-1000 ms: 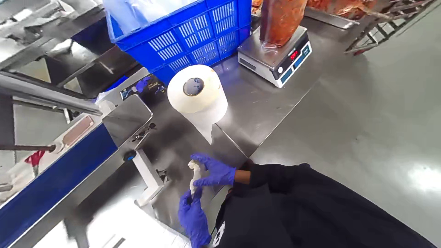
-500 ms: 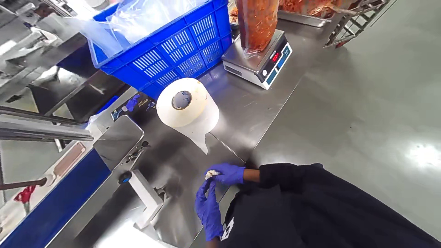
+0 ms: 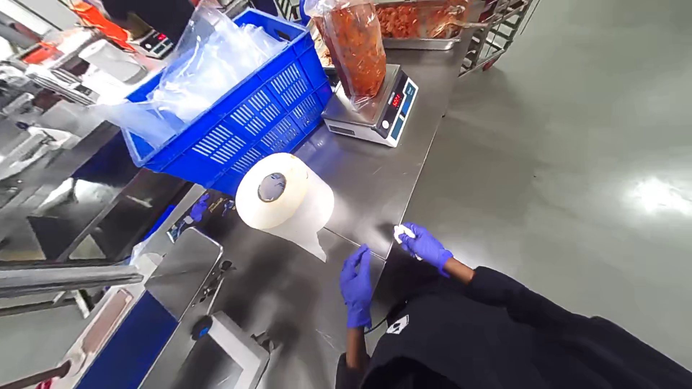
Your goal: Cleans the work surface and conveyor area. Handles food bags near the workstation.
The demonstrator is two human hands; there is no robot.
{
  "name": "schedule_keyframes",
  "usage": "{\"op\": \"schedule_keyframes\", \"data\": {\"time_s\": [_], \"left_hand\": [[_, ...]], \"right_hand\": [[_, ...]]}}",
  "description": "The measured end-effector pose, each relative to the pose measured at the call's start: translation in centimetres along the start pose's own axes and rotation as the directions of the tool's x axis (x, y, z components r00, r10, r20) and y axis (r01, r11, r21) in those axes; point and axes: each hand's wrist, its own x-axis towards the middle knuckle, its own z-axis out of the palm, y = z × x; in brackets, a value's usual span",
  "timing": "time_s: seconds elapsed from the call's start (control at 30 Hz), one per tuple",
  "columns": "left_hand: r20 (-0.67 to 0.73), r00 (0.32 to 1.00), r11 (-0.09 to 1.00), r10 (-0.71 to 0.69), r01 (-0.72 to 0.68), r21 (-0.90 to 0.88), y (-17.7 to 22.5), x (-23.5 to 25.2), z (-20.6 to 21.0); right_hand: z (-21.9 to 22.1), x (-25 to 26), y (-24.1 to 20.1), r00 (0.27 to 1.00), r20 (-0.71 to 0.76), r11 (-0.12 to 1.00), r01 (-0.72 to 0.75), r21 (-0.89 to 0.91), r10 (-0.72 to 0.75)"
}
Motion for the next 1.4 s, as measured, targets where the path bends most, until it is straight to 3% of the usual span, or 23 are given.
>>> {"op": "schedule_keyframes", "data": {"time_s": [0.1, 0.23, 0.43, 0.6, 0.7, 0.83, 0.9, 1.03, 1.2, 1.3, 1.4], "left_hand": [[0.114, 0.990, 0.996, 0.078, -0.081, 0.021, 2.7, 1.6, 3.0], [0.175, 0.976, 0.991, 0.128, -0.120, -0.056, 4.5, 3.3, 8.6], [0.233, 0.972, 0.999, 0.027, -0.032, 0.018, 6.6, 7.3, 18.9], [0.135, 0.989, 0.998, 0.061, -0.060, -0.007, 8.9, 11.8, 25.3], [0.064, 0.998, 0.999, -0.022, 0.024, -0.027, 10.0, 13.5, 27.2], [-0.062, 0.989, 0.989, -0.136, 0.139, 0.055, 10.9, 16.1, 27.9], [-0.187, 0.976, 0.990, -0.108, 0.123, 0.070, 10.5, 17.6, 27.9], [-0.449, 0.894, 1.000, 0.007, 0.000, 0.016, 9.5, 21.5, 27.8], [-0.704, 0.707, 0.979, 0.077, -0.189, -0.083, 11.2, 27.0, 28.5], [-0.778, 0.598, 0.946, 0.193, -0.323, -0.014, 11.7, 30.1, 28.8], [-0.802, 0.562, 0.955, 0.203, -0.293, 0.036, 12.5, 31.0, 29.2]], "right_hand": [[-3.4, 0.0, -0.3, 0.992, -0.127, 0.996, 0.011, 0.089, 0.001], [-8.5, 1.2, -0.9, 0.985, -0.173, 0.985, 0.053, 0.164, -0.024], [-18.9, 4.9, -1.2, 0.981, -0.186, 0.976, 0.086, 0.201, -0.048], [-28.9, 6.8, -1.9, 0.955, -0.285, 0.956, 0.150, 0.252, -0.075], [-33.8, 8.6, -1.6, 0.951, -0.300, 0.936, 0.174, 0.305, -0.079], [-37.7, 12.7, -3.0, 0.962, -0.240, 0.927, 0.202, 0.316, -0.128], [-38.3, 15.5, -4.4, 0.965, -0.201, 0.920, 0.226, 0.319, -0.167], [-38.8, 21.2, -7.9, 0.953, -0.143, 0.913, 0.298, 0.279, -0.267], [-42.3, 26.2, -13.6, 0.935, -0.089, 0.925, 0.352, 0.143, -0.342], [-46.7, 30.3, -17.8, 0.900, -0.146, 0.904, 0.423, 0.057, -0.411], [-51.8, 33.8, -22.6, 0.886, -0.145, 0.891, 0.451, 0.055, -0.440]]}}
